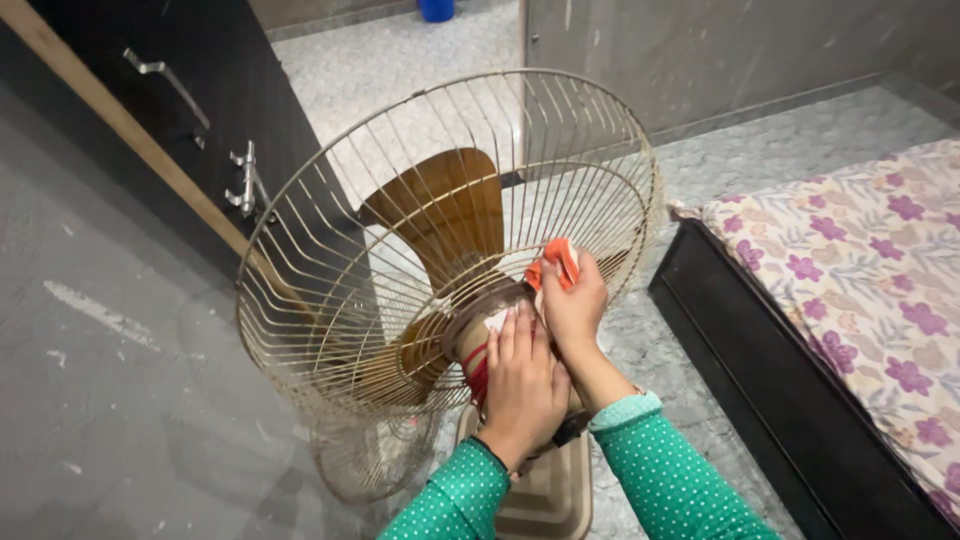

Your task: The person wipes the blades and wire cage of a standing electric fan using an orange cloth. They rotate the fan head to access different sections and continue wiping the motor housing and cage throughout the clip.

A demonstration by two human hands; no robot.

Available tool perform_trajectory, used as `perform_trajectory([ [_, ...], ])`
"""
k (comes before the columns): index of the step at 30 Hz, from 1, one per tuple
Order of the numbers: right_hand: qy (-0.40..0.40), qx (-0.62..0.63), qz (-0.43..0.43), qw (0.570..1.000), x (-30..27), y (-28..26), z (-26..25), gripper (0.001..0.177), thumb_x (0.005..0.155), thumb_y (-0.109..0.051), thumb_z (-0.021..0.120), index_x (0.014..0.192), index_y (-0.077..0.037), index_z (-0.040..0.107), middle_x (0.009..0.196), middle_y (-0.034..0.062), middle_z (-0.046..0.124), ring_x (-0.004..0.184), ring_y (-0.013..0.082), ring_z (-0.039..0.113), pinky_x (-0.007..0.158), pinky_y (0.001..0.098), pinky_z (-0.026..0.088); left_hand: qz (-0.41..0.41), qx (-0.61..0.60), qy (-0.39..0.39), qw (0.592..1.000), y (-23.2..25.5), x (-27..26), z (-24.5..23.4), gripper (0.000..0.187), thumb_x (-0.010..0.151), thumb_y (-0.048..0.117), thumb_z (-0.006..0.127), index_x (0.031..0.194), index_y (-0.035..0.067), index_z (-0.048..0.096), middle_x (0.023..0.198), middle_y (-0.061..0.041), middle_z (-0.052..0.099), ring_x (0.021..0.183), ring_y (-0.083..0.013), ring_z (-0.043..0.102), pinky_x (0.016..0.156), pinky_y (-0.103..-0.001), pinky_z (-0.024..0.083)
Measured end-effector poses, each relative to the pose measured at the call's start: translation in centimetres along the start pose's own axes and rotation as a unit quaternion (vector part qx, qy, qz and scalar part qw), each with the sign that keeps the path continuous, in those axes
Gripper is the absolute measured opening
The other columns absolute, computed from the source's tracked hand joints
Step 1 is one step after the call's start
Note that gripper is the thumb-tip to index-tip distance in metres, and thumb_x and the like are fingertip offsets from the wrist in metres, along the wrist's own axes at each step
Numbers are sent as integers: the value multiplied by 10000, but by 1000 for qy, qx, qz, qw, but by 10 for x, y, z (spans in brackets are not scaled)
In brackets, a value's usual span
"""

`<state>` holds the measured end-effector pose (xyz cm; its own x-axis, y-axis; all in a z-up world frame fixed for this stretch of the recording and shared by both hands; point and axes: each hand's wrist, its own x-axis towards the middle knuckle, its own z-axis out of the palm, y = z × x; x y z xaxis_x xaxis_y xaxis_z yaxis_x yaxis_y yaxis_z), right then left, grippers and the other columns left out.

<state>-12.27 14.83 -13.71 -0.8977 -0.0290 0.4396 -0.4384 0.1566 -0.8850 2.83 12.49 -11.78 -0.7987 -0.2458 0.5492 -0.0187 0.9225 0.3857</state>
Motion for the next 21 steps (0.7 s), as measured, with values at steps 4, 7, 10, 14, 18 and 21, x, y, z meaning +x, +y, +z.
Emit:
perform_trajectory([
  [4,48,82,40,995,11,10,0,215,844,-127,754,1032,-44,690,920,84,747,832,178,708,767,331,560,12,-6,13,1000,-3,-2,2,632,850,248,581,1356,-125,516,1516,-348,394,1435,-492,335,1183,-614,207],
  [7,55,104,57,991,6,6,7,232,859,-127,744,1067,-51,674,932,77,742,852,173,706,774,325,566,19,2,25,1000,-3,-3,4,632,871,247,561,1373,-134,507,1518,-342,403,1434,-488,340,1180,-609,213],
  [10,13,43,-11,999,-7,2,16,196,907,-131,733,1072,-38,679,895,91,725,835,184,698,763,336,560,25,0,19,999,-10,-5,3,623,871,230,540,1376,-133,499,1521,-324,417,1455,-469,346,1201,-598,218],
  [14,9,51,6,999,-6,22,18,202,873,-97,714,1066,-41,698,902,86,732,823,175,696,761,331,555,15,-24,-5,1000,-16,-8,2,634,895,242,529,1408,-127,476,1515,-311,425,1443,-452,347,1192,-602,204],
  [18,73,231,190,952,19,55,13,195,859,-49,656,1047,-58,709,915,45,738,811,150,724,734,310,581,26,-25,-2,999,-15,-8,2,653,872,258,526,1404,-117,471,1520,-316,420,1452,-451,342,1195,-602,190],
  [21,50,138,110,983,17,52,13,180,881,-60,695,1058,-36,678,936,54,726,839,139,700,757,288,560,27,-21,-7,999,-15,-6,1,667,861,267,529,1401,-119,469,1522,-318,415,1456,-455,339,1194,-607,186],
])
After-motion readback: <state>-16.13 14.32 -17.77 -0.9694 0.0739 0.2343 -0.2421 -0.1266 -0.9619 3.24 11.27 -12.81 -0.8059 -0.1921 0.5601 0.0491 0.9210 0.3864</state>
